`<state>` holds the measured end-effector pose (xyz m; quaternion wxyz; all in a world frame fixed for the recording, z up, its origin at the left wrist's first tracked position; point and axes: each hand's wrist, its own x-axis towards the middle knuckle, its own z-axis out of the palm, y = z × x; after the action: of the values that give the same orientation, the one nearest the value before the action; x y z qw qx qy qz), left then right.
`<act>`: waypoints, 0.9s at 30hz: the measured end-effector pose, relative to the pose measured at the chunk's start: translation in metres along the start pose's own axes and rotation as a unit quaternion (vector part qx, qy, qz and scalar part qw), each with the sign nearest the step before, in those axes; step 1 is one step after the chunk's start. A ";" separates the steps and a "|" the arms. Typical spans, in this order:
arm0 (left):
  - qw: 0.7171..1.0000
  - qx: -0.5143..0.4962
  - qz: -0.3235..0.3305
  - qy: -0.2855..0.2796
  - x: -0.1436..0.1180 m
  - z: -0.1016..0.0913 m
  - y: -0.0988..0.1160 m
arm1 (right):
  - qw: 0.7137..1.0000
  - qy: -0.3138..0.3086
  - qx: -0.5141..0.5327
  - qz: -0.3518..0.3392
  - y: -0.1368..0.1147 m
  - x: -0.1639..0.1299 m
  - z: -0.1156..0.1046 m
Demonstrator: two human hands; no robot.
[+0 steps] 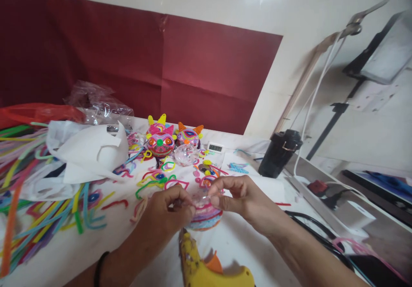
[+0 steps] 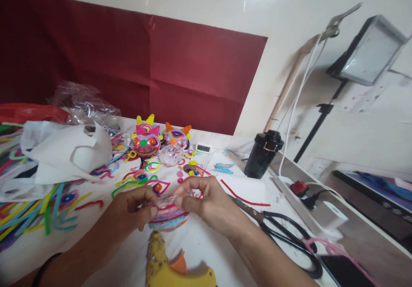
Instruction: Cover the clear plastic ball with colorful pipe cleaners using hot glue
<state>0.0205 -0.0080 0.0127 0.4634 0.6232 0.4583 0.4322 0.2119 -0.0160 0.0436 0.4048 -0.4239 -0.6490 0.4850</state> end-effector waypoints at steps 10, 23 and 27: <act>0.997 -0.062 -0.028 -0.019 0.002 0.002 -0.004 | 0.998 -0.004 0.046 0.031 0.005 0.002 -0.003; 0.992 -0.099 -0.047 -0.055 -0.001 -0.001 0.001 | 0.996 0.008 0.072 0.044 0.007 0.004 -0.001; 0.993 -0.088 -0.054 -0.055 -0.001 -0.001 0.002 | 0.997 0.012 0.066 0.046 0.007 0.003 -0.001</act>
<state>0.0197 -0.0089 0.0152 0.5635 0.5777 0.4251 0.4100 0.2129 -0.0116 0.0375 0.4174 -0.4313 -0.5905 0.5396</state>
